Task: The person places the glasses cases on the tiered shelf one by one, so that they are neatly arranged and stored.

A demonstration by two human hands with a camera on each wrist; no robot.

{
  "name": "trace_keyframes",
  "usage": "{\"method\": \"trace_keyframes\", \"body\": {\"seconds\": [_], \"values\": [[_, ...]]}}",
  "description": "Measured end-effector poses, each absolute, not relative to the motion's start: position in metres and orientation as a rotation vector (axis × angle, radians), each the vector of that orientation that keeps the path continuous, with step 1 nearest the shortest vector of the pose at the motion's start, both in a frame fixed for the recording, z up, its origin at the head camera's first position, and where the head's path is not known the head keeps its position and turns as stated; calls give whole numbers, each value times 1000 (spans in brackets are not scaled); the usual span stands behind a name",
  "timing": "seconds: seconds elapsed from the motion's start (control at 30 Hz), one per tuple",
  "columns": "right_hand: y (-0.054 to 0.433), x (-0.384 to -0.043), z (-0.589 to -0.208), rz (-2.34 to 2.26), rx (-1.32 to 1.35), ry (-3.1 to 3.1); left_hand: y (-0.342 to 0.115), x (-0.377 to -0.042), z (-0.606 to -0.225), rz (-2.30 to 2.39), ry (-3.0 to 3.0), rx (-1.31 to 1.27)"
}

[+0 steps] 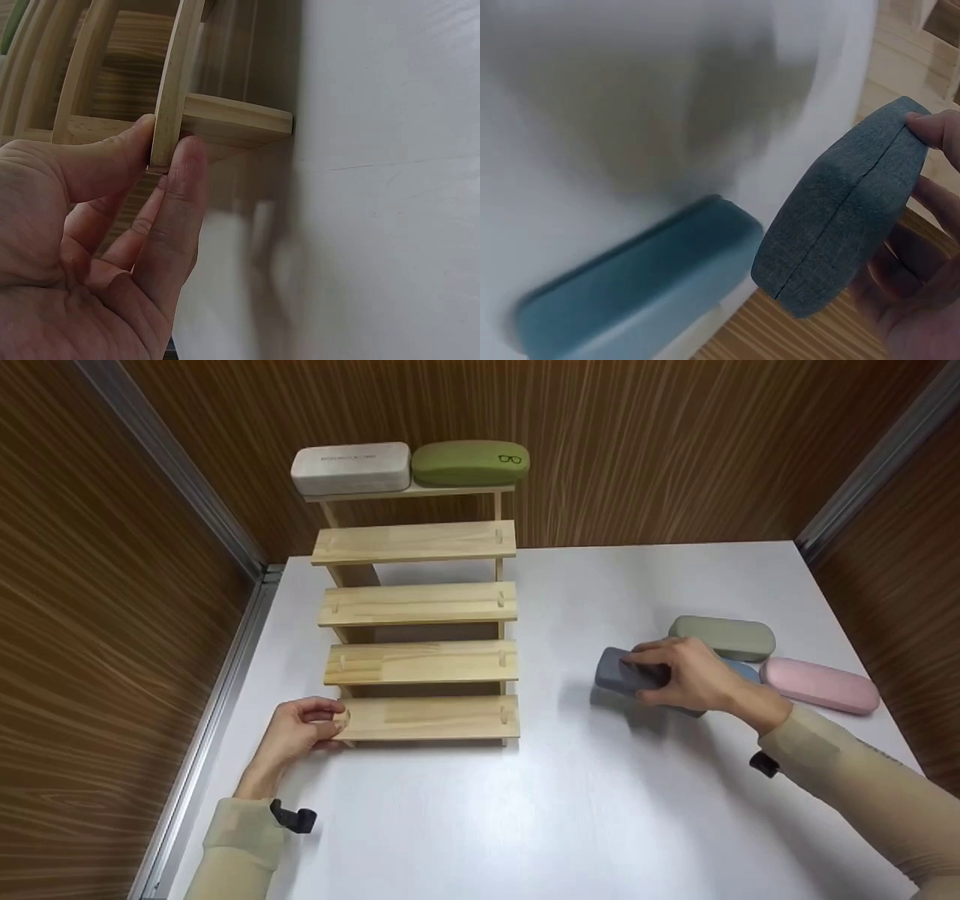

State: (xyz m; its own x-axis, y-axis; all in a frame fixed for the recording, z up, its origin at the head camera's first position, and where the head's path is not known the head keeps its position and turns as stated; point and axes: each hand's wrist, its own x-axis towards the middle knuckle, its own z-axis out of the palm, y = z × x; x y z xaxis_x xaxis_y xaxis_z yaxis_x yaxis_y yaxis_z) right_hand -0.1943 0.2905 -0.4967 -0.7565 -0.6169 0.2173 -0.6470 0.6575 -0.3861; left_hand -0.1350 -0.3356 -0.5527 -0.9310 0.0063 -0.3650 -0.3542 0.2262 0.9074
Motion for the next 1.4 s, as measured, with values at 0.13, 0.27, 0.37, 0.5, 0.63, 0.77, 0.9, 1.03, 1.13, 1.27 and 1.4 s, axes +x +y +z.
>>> {"method": "trace_keyframes", "body": {"seconds": [0.13, 0.27, 0.37, 0.5, 0.63, 0.77, 0.9, 1.03, 1.13, 1.27, 1.4], "values": [[281, -201, -482, 693, 1112, -2787, -336, -135, -553, 1750, 2220, -322], [271, -207, -469, 686, 1179, -2754, -336, -134, -552, 1751, 2216, -325], [262, -211, -458, 688, 1209, -2736, -336, -134, -553, 1758, 2211, -320], [249, -217, -442, 702, 1244, -2725, -335, -135, -553, 1773, 2196, -321], [231, -223, -424, 697, 1293, -2754, -336, -135, -554, 1770, 2193, -328], [212, -229, -408, 697, 1342, -2771, -336, -135, -555, 1766, 2209, -313], [194, -234, -393, 678, 1402, -2747, -336, -134, -554, 1764, 2223, -311], [178, -239, -379, 656, 1454, -2726, -337, -132, -555, 1757, 2233, -322], [167, -244, -370, 655, 1489, -2688, -336, -132, -555, 1764, 2230, -324], [154, -250, -358, 685, 1525, -2625, -336, -133, -555, 1770, 2221, -312], [141, -255, -347, 700, 1537, -2582, -337, -136, -554, 1751, 2226, -316]]}}
